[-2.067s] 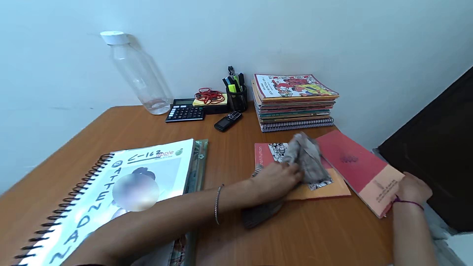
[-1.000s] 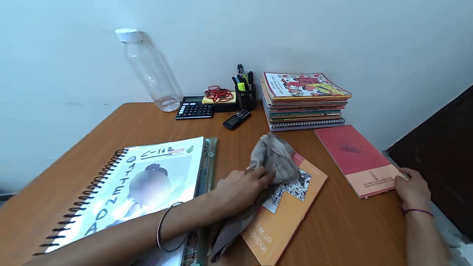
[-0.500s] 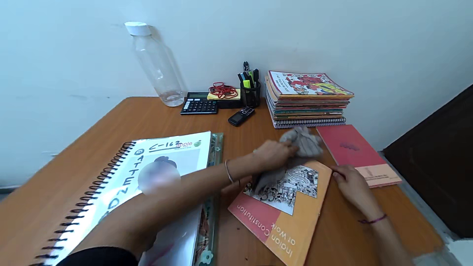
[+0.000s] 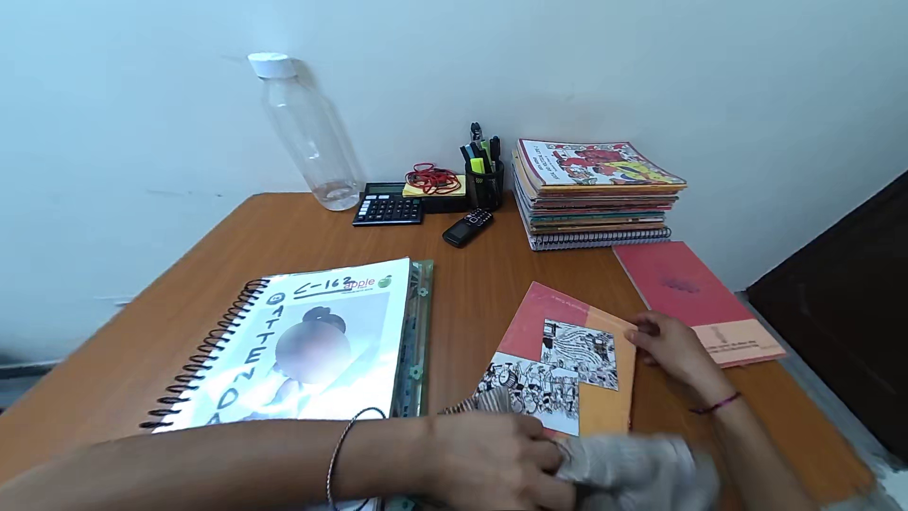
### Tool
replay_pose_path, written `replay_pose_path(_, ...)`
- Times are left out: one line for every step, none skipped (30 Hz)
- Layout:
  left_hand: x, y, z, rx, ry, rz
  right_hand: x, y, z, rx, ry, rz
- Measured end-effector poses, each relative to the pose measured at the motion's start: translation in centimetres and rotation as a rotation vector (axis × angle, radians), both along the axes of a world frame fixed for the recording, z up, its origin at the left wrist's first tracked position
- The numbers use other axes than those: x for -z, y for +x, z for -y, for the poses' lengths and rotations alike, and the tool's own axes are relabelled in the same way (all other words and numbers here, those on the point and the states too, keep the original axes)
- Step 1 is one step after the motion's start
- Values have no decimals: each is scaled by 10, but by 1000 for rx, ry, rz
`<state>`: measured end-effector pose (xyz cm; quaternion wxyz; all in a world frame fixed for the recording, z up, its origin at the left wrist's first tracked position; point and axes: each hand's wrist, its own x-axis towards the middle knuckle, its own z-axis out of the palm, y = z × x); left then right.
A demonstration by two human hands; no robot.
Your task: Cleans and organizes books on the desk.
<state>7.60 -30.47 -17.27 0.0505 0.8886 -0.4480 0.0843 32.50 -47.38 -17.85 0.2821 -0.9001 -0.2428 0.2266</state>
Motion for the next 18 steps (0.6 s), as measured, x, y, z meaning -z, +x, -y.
replay_pose_path(1,-2,0,18,11,20,0,0,-1,17,9,-17)
replay_pose_path(4,-1,-1,18,3,15,1,0,-1,26,6,-22)
replay_pose_path(6,2,-3,-3,-14,-6,2,1,-1,30,2,-21)
replay_pose_path(7,7,-5,-40,-31,-29,3,3,-1,29,3,-22)
replay_pose_path(7,15,-6,-81,-54,-41,5,6,0,25,16,-24)
replay_pose_path(7,23,-8,-129,-74,-40,7,8,1,16,39,-25)
replay_pose_path(8,33,-10,-183,-95,-35,7,9,3,5,65,-17)
replay_pose_path(8,44,-13,-241,-110,-40,7,10,6,-6,94,-9)
replay_pose_path(8,56,-15,-301,-123,-40,6,10,8,-13,123,0)
replay_pose_path(9,68,-18,-356,-137,-37,4,9,10,-9,142,-3)
replay_pose_path(10,80,-21,-412,-153,-30,3,8,12,12,168,-15)
replay_pose_path(11,91,-24,-466,-166,-32,1,7,14,46,202,-46)
replay_pose_path(13,102,-25,-515,-181,-23,-1,4,16,92,244,-102)
replay_pose_path(14,111,-27,-570,-192,-5,-4,2,18,139,295,-175)
replay_pose_path(16,119,-28,-640,-202,7,-7,1,20,180,354,-272)
replay_pose_path(14,125,-28,-735,-209,-25,-9,1,23,206,413,-384)
replay_pose_path(11,131,-29,-842,-222,-78,-8,2,25,211,466,-472)
replay_pose_path(8,138,-31,-948,-235,-151,-6,1,28,192,510,-551)
